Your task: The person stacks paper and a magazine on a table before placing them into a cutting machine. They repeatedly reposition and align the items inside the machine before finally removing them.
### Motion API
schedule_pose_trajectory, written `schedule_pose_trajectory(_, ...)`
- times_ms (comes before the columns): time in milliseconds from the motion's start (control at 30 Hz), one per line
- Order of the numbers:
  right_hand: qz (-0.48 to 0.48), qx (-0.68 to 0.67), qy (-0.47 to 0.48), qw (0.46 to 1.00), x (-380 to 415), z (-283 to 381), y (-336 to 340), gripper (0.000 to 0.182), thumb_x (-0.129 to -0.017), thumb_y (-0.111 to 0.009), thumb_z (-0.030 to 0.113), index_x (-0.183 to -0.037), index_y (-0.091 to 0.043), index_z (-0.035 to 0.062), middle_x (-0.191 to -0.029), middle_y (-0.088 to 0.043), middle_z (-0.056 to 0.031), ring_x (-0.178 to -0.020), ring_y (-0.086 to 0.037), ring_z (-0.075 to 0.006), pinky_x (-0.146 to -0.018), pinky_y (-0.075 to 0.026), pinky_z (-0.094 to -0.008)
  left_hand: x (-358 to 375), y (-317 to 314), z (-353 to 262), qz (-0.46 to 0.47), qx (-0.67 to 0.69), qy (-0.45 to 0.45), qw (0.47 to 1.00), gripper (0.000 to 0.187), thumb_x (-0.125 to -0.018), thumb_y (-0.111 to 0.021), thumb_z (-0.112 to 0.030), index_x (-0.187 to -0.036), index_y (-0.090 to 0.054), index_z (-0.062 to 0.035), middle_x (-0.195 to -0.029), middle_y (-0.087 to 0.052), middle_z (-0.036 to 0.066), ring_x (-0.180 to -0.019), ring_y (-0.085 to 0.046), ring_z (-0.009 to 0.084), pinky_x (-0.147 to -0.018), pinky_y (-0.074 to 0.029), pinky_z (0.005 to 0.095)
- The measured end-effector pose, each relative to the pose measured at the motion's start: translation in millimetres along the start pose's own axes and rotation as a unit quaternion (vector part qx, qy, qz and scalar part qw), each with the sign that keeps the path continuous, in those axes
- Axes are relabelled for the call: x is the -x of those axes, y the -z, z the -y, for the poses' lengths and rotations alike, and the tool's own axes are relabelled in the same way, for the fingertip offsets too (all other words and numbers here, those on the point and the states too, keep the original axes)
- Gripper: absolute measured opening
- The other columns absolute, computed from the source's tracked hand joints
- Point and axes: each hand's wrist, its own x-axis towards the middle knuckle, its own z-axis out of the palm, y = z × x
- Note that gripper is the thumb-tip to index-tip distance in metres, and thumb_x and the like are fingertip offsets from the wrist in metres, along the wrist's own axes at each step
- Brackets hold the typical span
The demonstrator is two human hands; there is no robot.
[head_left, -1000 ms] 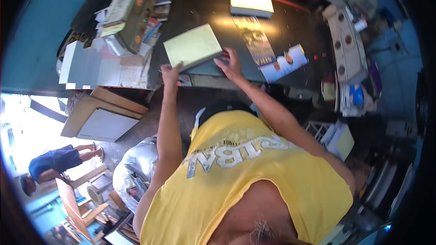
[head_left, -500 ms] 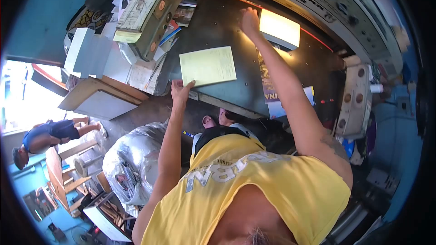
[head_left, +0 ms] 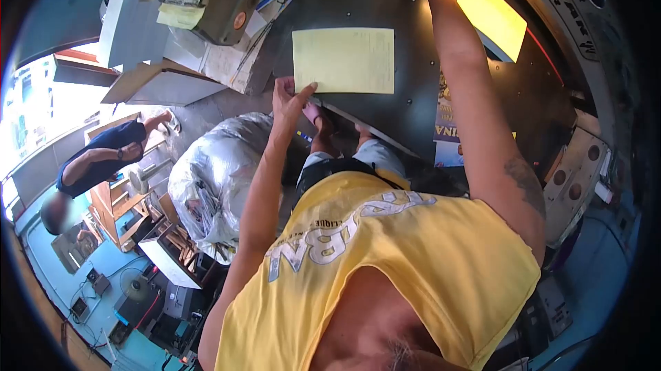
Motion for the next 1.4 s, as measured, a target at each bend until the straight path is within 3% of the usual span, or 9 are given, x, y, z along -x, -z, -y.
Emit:
schedule_pose_trajectory(267,0.076,-0.022,-0.044,0.996,94.7,76.8,71.9,0.014,-0.074,-0.073,0.011,-0.085,-0.068,0.0038,-0.084,-0.070,-0.0234,-0.081,-0.069,-0.0457,-0.073,-0.057,-0.0527,-10.7,17.7,14.9,0.046,-0.027,-0.048,0.997,0.065,-0.078,-0.087,-0.037,-0.118,-0.056,0.0044,-0.108,-0.064,0.015,-0.083,-0.063,0.0178,-0.068,-0.053,0.0311)
schedule_pose_trajectory(367,0.032,0.006,-0.086,0.996,139.2,77.5,102.4,0.017,-0.078,-0.074,0.017,-0.089,-0.071,0.0043,-0.095,-0.071,-0.0251,-0.093,-0.070,-0.0428,-0.083,-0.057,-0.0507,-7.5,38.4,17.9,0.082,0.001,-0.052,0.995,0.066,-0.079,-0.087,-0.036,-0.120,-0.057,0.0053,-0.112,-0.063,0.017,-0.088,-0.064,0.0201,-0.077,-0.054,0.0332)
schedule_pose_trajectory(533,0.125,0.020,-0.086,0.988,202.1,100.2,201.4,0.020,-0.090,-0.064,0.021,-0.100,-0.074,0.0056,-0.087,-0.070,-0.0226,-0.083,-0.069,-0.0424,-0.077,-0.055,-0.0511,-25.7,75.1,45.4,0.144,0.009,-0.051,0.988,0.063,-0.081,-0.085,-0.033,-0.122,-0.057,0.0054,-0.115,-0.064,0.017,-0.099,-0.064,0.0231,-0.083,-0.053,0.0342)
schedule_pose_trajectory(633,0.121,0.050,-0.118,0.984,240.7,102.1,224.3,0.018,-0.088,-0.061,0.014,-0.090,-0.075,0.0026,-0.087,-0.067,-0.0255,-0.085,-0.066,-0.0446,-0.076,-0.053,-0.0529,-33.6,90.9,50.2,0.172,-0.028,-0.059,0.983,0.054,-0.086,-0.081,-0.032,-0.124,-0.058,-0.0027,-0.114,-0.064,0.009,-0.100,-0.062,0.0168,-0.077,-0.051,0.0319)
schedule_pose_trajectory(733,0.029,0.071,-0.081,0.994,282.0,115.2,250.8,0.018,-0.085,-0.060,0.009,-0.091,-0.075,0.0011,-0.085,-0.065,-0.0262,-0.084,-0.065,-0.0452,-0.076,-0.052,-0.0524,-40.8,94.8,43.0,0.175,-0.006,-0.030,0.984,0.051,-0.087,-0.079,-0.031,-0.124,-0.058,-0.0039,-0.113,-0.065,0.008,-0.100,-0.062,0.0160,-0.076,-0.051,0.0328)
schedule_pose_trajectory(833,0.001,0.064,-0.081,0.995,324.8,119.6,264.2,0.015,-0.084,-0.066,0.008,-0.094,-0.073,0.0004,-0.091,-0.063,-0.0230,-0.087,-0.062,-0.0428,-0.079,-0.051,-0.0488,-53.5,95.4,30.0,0.175,0.012,-0.078,0.981,0.054,-0.084,-0.082,-0.025,-0.121,-0.056,0.0048,-0.115,-0.064,0.016,-0.096,-0.065,0.0200,-0.076,-0.055,0.0344)
schedule_pose_trajectory(967,0.047,0.075,-0.106,0.990,379.3,142.7,294.0,0.026,-0.083,-0.074,0.016,-0.104,-0.072,0.0013,-0.097,-0.060,-0.0188,-0.095,-0.059,-0.0388,-0.083,-0.049,-0.0455,-84.7,82.6,21.1,0.164,0.024,-0.223,0.961,0.047,-0.085,-0.080,-0.018,-0.118,-0.056,0.0036,-0.111,-0.062,0.015,-0.093,-0.066,0.0196,-0.076,-0.055,0.0344)
schedule_pose_trajectory(1167,0.119,0.154,-0.005,0.981,427.6,177.6,357.3,0.048,-0.082,-0.079,0.023,-0.125,-0.065,0.0046,-0.112,-0.055,-0.0145,-0.108,-0.054,-0.0351,-0.090,-0.048,-0.0459,-106.4,71.7,-10.1,0.121,-0.101,-0.368,0.916,0.051,-0.082,-0.082,-0.023,-0.119,-0.057,0.0026,-0.114,-0.062,0.021,-0.099,-0.065,0.0290,-0.089,-0.054,0.0387)
schedule_pose_trajectory(1400,0.211,0.177,0.071,0.959,459.0,138.0,393.6,0.042,-0.076,-0.071,0.004,-0.117,-0.065,0.0030,-0.104,-0.059,-0.0107,-0.100,-0.058,-0.0307,-0.084,-0.053,-0.0417,-135.0,58.5,-39.2,0.153,-0.162,-0.384,0.896,0.062,-0.080,-0.084,-0.031,-0.125,-0.057,0.0007,-0.121,-0.062,0.022,-0.110,-0.064,0.0323,-0.095,-0.052,0.0420)
